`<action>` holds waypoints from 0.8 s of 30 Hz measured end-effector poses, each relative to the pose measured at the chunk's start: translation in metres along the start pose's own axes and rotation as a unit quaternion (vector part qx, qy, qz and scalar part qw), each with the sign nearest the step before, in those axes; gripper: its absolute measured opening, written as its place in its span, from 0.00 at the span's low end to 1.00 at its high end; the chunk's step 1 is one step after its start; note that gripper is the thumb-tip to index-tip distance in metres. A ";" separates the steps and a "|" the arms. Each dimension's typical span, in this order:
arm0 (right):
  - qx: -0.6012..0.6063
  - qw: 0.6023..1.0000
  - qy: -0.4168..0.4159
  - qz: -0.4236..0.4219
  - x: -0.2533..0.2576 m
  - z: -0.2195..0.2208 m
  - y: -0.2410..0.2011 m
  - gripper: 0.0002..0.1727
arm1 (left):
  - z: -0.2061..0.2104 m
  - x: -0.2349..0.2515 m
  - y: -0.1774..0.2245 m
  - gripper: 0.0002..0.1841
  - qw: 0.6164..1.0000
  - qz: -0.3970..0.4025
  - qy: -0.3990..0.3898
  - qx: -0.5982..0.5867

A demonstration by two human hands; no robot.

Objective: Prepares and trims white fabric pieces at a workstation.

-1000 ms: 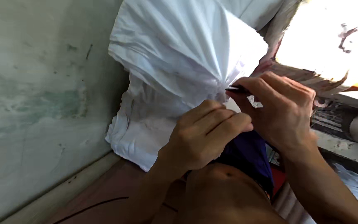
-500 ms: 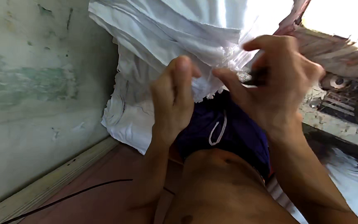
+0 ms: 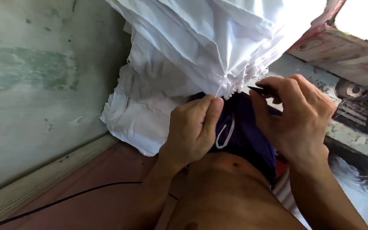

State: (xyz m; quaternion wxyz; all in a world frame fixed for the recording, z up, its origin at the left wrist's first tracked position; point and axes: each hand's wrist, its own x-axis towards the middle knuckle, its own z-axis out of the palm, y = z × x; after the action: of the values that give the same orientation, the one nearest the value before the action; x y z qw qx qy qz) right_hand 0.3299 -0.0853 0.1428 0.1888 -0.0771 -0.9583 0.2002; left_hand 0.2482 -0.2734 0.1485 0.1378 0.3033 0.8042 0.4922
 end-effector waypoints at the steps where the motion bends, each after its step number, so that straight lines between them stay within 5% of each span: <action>1: -0.007 1.000 0.010 -0.019 0.008 0.003 -0.003 0.13 | 0.000 0.000 0.001 0.23 1.000 0.010 -0.001 0.012; 5: 0.016 0.997 0.015 -0.069 0.028 0.013 -0.024 0.11 | 0.001 -0.002 0.006 0.22 0.999 0.040 -0.005 0.035; 12: 0.019 0.999 0.042 0.012 0.004 0.006 -0.009 0.14 | 0.000 -0.018 -0.004 0.30 0.993 0.114 -0.010 0.000; 14: 0.016 0.999 0.033 0.031 0.011 0.012 -0.004 0.19 | 0.004 -0.019 -0.010 0.30 0.996 0.077 0.013 -0.052; 18: 0.083 0.996 -0.006 -0.014 0.012 0.020 -0.017 0.07 | 0.011 -0.004 -0.016 0.16 0.980 -0.072 0.025 -0.184; 24: 0.137 0.990 -0.007 -0.036 -0.024 0.012 -0.023 0.12 | 0.023 0.020 -0.005 0.11 0.968 -0.046 0.008 -0.246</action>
State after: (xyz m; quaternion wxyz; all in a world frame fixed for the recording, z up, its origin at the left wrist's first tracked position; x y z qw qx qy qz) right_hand 0.3452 -0.1154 0.1337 0.1981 -0.0146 -0.9251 0.3236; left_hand 0.2427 -0.2463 0.1348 0.2245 0.2190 0.6728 0.6701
